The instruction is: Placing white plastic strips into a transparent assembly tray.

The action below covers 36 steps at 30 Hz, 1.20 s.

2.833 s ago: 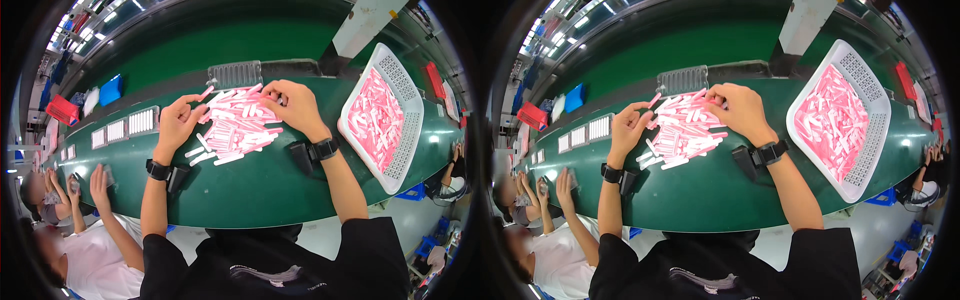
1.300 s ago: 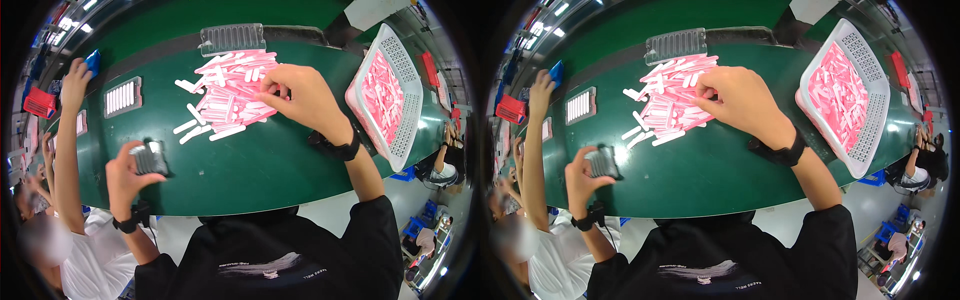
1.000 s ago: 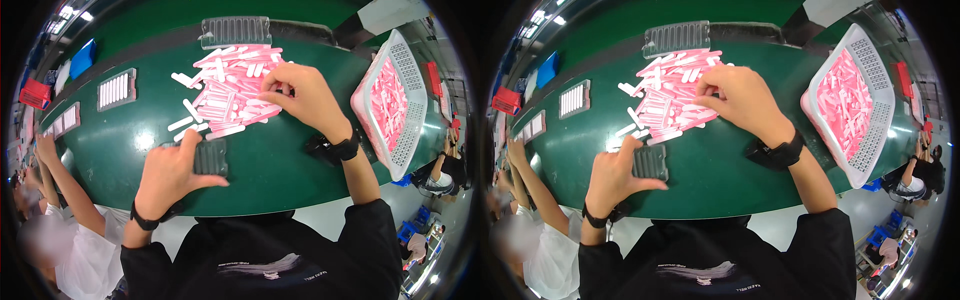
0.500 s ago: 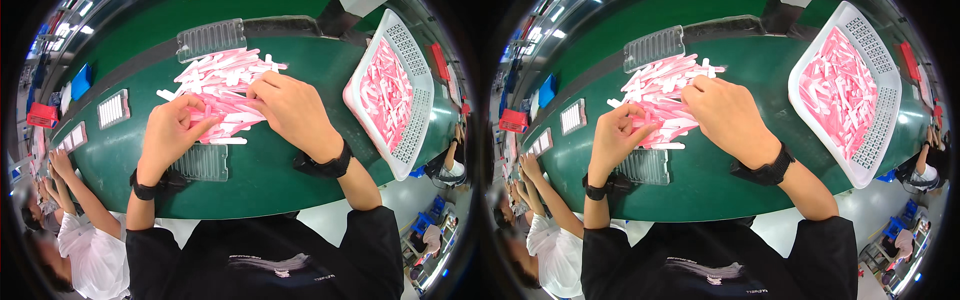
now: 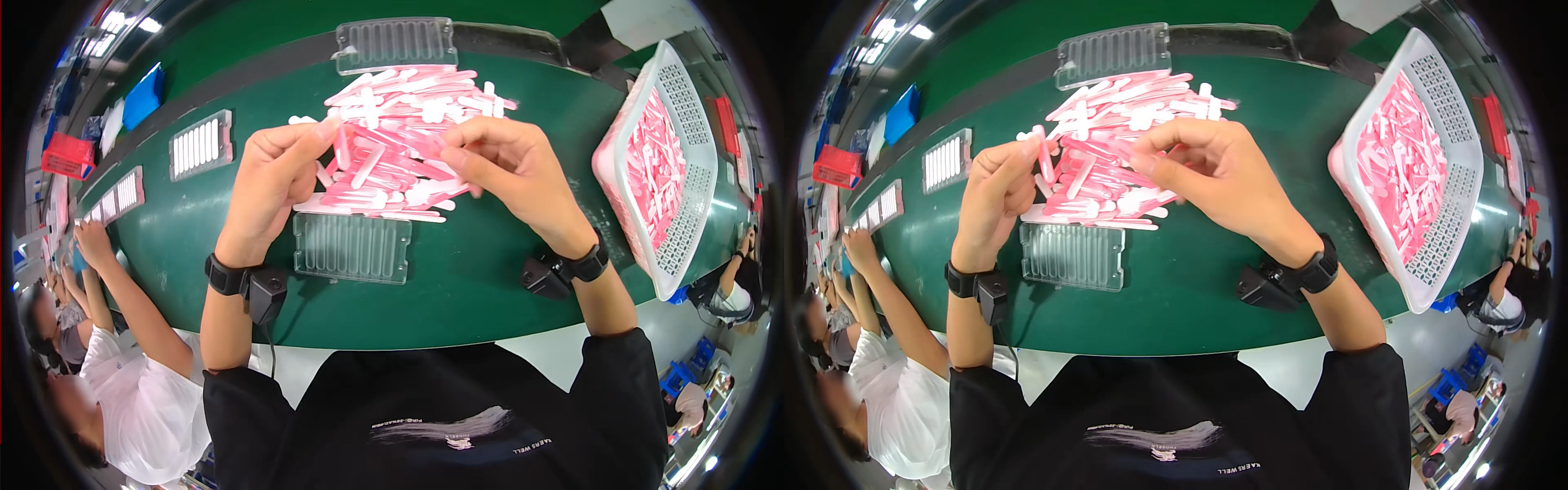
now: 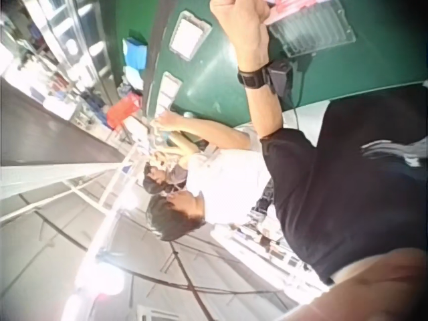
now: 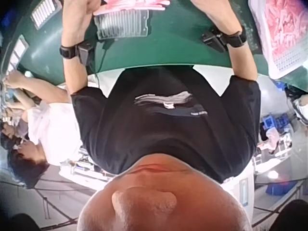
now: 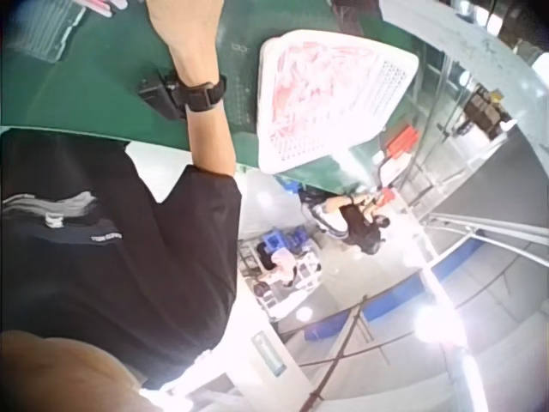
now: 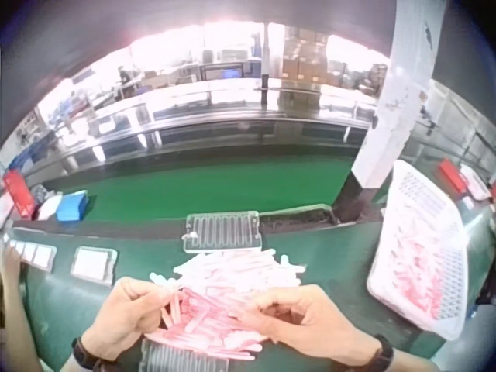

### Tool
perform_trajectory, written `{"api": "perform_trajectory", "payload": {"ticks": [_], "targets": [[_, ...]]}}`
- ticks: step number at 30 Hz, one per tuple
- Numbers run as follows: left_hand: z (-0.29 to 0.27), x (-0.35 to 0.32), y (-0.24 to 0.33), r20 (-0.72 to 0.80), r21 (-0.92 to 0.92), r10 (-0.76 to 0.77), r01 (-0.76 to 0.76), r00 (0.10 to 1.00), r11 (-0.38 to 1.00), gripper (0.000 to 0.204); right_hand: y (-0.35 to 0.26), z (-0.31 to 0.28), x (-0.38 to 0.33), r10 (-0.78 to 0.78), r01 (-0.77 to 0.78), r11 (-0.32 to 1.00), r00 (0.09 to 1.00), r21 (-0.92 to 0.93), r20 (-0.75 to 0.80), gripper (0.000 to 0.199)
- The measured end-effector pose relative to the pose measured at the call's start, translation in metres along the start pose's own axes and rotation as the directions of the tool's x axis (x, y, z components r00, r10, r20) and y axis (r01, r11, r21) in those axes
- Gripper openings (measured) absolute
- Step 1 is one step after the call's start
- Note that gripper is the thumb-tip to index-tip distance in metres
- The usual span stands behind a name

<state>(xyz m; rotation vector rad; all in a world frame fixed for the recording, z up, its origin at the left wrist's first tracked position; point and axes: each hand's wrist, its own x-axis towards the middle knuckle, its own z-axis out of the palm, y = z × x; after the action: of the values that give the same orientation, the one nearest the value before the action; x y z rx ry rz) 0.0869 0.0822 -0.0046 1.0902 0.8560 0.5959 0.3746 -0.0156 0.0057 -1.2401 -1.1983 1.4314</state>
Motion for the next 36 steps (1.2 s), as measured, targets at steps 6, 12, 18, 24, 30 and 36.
{"api": "perform_trajectory", "payload": {"ticks": [6, 12, 18, 24, 30, 36], "targets": [[0.008, 0.001, 0.0, -0.001, 0.093, 0.044, -0.044, 0.999, 0.995, 0.026, 0.008, 0.008, -0.002, -0.051, 0.051, 0.999, 0.999, 0.008, 0.004, 0.018], [0.014, 0.001, 0.003, -0.01, 0.203, 0.022, -0.02, 1.0, 0.979, 0.022, 0.005, 0.007, -0.001, 0.039, -0.041, 0.997, 0.999, 0.059, 0.028, 0.018], [0.012, -0.002, 0.0, 0.018, 0.23, 0.068, -0.07, 0.998, 0.971, 0.016, 0.001, 0.007, -0.002, 0.037, -0.038, 0.999, 0.999, 0.024, 0.018, 0.016], [0.016, -0.028, 0.019, 0.272, 0.763, 0.144, -0.304, 0.951, 0.57, 0.021, -0.007, 0.02, -0.009, -0.48, 0.415, 0.592, 0.87, -0.691, 0.112, 0.009], [0.018, -0.048, -0.006, 0.373, 0.737, 0.21, -0.426, 0.904, 0.525, 0.026, -0.004, 0.053, -0.031, -0.459, 0.644, 0.092, 0.705, -0.76, 0.542, 0.027], [0.028, -0.076, -0.006, 0.377, 0.825, 0.475, -0.521, 0.795, 0.217, 0.034, 0.008, 0.065, -0.048, -0.472, 0.61, -0.012, 0.695, -0.792, 0.542, 0.018]]}}
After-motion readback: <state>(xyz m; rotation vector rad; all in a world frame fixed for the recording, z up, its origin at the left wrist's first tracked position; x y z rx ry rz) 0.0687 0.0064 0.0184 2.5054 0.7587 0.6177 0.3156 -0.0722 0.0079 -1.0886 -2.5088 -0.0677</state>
